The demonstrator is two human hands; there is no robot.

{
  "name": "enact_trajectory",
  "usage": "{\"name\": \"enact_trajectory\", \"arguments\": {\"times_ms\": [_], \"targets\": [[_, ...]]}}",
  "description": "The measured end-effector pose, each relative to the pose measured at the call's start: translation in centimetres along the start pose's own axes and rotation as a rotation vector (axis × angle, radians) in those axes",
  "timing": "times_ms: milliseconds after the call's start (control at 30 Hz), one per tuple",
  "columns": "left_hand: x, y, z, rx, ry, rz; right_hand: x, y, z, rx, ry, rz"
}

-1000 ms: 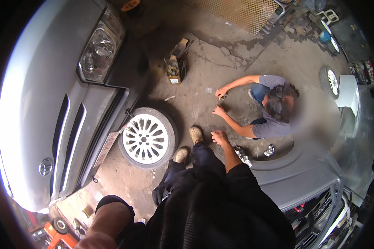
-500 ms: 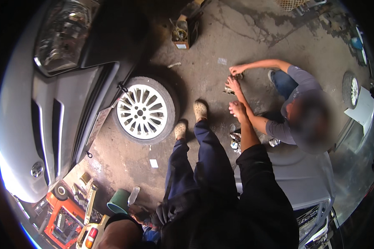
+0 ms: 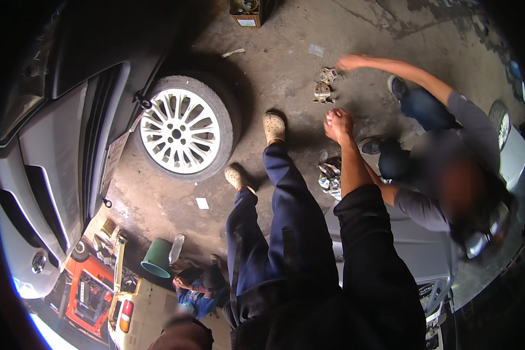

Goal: The person retrieves a small metal part from the floor, walks to a bench grinder, and grinds the part against the spinning wheel. The person holds the part with both hands and rotates it while grinding.

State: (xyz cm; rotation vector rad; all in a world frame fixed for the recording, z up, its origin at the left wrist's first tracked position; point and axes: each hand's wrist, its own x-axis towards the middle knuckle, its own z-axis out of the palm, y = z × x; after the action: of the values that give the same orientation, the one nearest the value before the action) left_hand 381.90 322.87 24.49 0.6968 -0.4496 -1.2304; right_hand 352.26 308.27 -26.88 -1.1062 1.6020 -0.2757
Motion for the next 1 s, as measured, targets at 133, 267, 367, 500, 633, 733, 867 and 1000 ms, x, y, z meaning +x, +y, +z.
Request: {"name": "enact_trajectory", "arguments": {"times_ms": [133,267,367,500,633,733,867,1000], "targets": [[-0.8,-2.8,-5.3,-0.092,-0.080,-0.223,2.1,1.3,0.1,-0.155,-0.119,0.166],[-5.0,-9.3,-8.9,-0.043,0.478,-0.361,6.0,3.5,1.5,-0.452,-0.262,-0.009],[-8.8,-15.0,-13.6,0.104,0.800,-0.579,10.4,5.0,3.5,-0.607,-0.340,-0.004],[-16.2,-21.5,-19.0,0.175,1.044,-0.798,18.2,7.5,6.8,-0.879,-0.397,-0.129],[-23.2,-25.7,-20.7,0.164,1.212,-1.023,25.1,10.9,9.6,-0.989,-0.193,-0.142],[-25.4,-27.5,-20.2,0.230,1.173,-1.199,26.2,12.2,11.4,-0.397,-0.272,0.003],[-25.7,-28.0,-19.0,0.277,1.023,-1.239,21.7,12.7,12.4,-0.242,-0.129,0.053],[-25.2,-27.4,-18.1,0.269,0.995,-1.197,12.1,8.9,8.1,0.446,0.006,0.385]]}}
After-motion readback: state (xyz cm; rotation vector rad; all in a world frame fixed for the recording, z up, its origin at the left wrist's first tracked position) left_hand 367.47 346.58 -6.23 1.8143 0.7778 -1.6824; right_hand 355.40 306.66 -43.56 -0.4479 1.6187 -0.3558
